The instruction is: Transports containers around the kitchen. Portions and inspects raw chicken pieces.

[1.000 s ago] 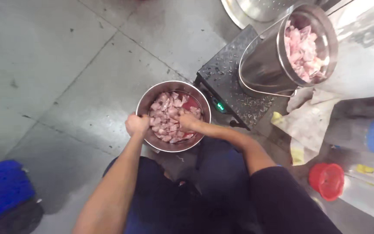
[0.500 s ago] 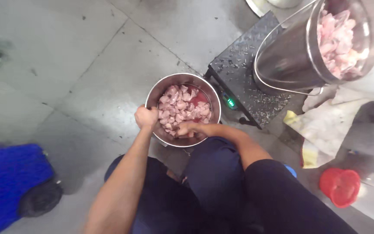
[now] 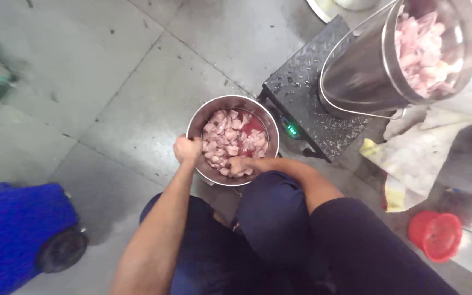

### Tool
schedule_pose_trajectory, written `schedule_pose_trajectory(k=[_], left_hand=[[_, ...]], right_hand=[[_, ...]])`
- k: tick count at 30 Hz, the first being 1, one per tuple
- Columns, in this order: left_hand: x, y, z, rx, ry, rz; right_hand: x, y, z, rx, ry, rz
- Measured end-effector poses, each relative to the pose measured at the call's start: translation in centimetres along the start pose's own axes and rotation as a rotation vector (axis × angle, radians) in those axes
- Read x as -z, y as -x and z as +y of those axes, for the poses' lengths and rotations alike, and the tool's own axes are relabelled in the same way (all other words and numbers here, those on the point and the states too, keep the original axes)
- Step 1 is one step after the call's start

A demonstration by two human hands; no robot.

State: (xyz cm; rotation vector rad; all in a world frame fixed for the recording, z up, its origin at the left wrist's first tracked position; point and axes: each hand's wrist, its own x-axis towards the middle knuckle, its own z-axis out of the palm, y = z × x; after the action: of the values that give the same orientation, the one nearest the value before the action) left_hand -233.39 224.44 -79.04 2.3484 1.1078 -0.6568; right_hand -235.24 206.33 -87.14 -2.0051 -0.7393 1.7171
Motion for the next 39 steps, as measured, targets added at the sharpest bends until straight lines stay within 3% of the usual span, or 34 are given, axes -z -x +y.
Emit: schedule_pose_trajectory(k=[12,18,22,31,35,39], left_hand=[[0.2,0.2,-0.2,-0.001,0.019,-0.018],[0.4,0.3,-0.2,0.001,0.032,-0.006],[0.1,0.2,-0.2,0.016,0.018,-0.009],[0.2,-0.1,-0.6,-0.008,0.045,-0.017],[0.0,0.1,-0.6,0.008,0.061,-0.019],[0.2,0.6,-0.5,-0.007,0.053,-0.022]], right_hand=[[1.0,6.4,-2.0,0.107,-0.184,0.05],[1.7,6.4,-1.1,0.052,-0.53,0.063],[4.1,9.2,-2.6,0.183,-0.711,0.105],[7.3,12.1,-3.1,0.162,-0.625,0.213],[11.1,18.3,-3.9,0.356,-0.606,0.272],[15.5,30.0,-5.5,0.536,-0.43,0.556]])
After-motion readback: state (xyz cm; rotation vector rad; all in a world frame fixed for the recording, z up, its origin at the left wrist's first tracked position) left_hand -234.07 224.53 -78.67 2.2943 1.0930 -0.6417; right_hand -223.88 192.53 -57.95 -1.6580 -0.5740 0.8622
